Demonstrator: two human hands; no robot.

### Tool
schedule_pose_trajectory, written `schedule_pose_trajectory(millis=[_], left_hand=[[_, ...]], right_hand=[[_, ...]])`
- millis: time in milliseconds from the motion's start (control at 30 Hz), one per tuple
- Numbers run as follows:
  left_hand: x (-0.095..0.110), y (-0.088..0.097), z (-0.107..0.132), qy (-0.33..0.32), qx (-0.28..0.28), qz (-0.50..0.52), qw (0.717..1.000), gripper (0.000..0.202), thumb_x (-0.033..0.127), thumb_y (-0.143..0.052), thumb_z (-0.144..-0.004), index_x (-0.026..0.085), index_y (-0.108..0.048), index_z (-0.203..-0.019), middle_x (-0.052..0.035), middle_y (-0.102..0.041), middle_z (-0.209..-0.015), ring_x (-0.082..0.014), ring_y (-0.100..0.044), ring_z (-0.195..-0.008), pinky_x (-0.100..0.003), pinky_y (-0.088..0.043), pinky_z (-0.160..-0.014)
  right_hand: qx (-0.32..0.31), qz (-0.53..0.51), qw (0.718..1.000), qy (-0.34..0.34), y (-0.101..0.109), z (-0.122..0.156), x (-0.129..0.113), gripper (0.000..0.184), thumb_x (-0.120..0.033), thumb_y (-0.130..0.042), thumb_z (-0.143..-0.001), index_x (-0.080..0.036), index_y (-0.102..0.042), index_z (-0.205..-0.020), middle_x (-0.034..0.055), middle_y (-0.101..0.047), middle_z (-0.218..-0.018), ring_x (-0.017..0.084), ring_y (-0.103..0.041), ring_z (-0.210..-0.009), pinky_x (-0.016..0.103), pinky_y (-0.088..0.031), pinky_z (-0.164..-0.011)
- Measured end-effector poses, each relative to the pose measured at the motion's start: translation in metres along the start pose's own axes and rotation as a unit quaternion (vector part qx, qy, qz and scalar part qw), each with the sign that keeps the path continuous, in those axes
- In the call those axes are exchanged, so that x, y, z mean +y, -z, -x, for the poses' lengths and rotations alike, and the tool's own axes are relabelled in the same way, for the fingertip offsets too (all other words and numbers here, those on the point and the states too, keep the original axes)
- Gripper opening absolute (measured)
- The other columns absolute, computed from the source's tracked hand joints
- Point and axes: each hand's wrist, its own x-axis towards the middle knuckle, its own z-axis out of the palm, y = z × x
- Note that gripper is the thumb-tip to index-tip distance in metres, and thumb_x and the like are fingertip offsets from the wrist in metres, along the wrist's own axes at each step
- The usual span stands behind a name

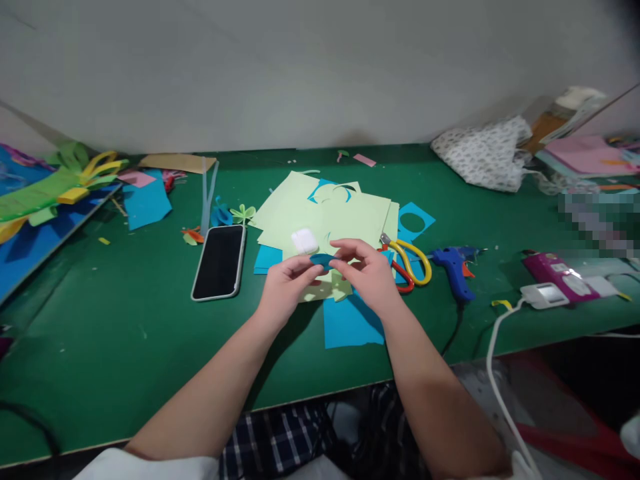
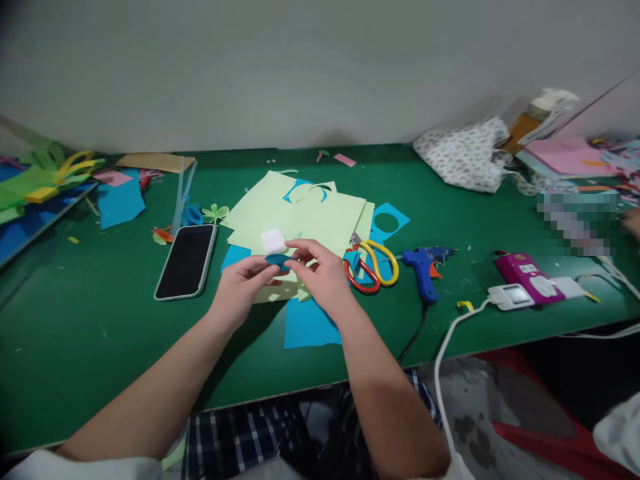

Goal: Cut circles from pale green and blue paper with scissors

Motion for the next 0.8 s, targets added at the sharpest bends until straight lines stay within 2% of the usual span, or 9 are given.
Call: schedule_pose_trajectory(millis=[133,333,500,633,800], left_hand=[[-0.0024,0.0013,-0.0014,0.007,0.002,0.0,1.0,0.02,0.033,-0.08,-0.067,0.017,-0.069,-0.071,-0.0022,-0.071,-0.067,-0.0192,-0.071,-0.069,-0.029,-0.058,-0.062],[-0.0056,0.0026,-0.0013,0.016,0.018,0.015,1.0,0.028,0.04,-0.081,-0.066,0.016,-0.071,-0.077,-0.0012,-0.07,-0.067,-0.0188,-0.07,-0.065,-0.029,-0.057,-0.06],[-0.0025,0.0026,-0.0004,0.003,0.041,0.006,0.999,0.028,0.043,-0.078,-0.07,0.016,-0.071,-0.071,0.0008,-0.063,-0.061,-0.0149,-0.065,-0.06,-0.027,-0.055,-0.06],[-0.0011,0.0019,0.0,-0.004,0.05,0.003,0.999,0.028,0.043,-0.078,-0.07,0.016,-0.07,-0.069,0.0017,-0.061,-0.058,-0.0135,-0.063,-0.058,-0.025,-0.054,-0.058],[-0.0009,0.0008,0.002,0.003,0.041,0.009,0.999,0.027,0.041,-0.079,-0.07,0.017,-0.07,-0.076,0.0005,-0.067,-0.064,-0.0167,-0.069,-0.064,-0.026,-0.056,-0.058]], right_hand=[[0.013,-0.003,1.0,-0.023,-0.0004,-0.0011,0.001,0.023,-0.027,-0.071,-0.077,-0.026,-0.073,-0.1,0.0007,-0.068,-0.084,0.016,-0.062,-0.076,0.029,-0.051,-0.063],[-0.011,-0.018,0.997,-0.08,-0.0015,-0.0031,0.0011,0.016,-0.036,-0.072,-0.075,-0.022,-0.074,-0.084,-0.0001,-0.067,-0.07,0.013,-0.056,-0.055,0.029,-0.05,-0.051],[-0.022,-0.035,0.993,-0.108,-0.0035,-0.0026,0.0,0.017,-0.035,-0.075,-0.072,-0.021,-0.071,-0.081,-0.0015,-0.066,-0.066,0.01,-0.055,-0.049,0.028,-0.053,-0.051],[-0.033,-0.045,0.989,-0.134,-0.0035,-0.0016,0.0001,0.021,-0.04,-0.076,-0.072,-0.019,-0.069,-0.072,-0.0013,-0.064,-0.06,0.01,-0.054,-0.047,0.027,-0.053,-0.05],[-0.03,-0.05,0.988,-0.142,-0.0036,-0.0009,0.0006,0.027,-0.044,-0.077,-0.071,-0.02,-0.066,-0.067,-0.0016,-0.062,-0.058,0.009,-0.053,-0.046,0.026,-0.05,-0.048]])
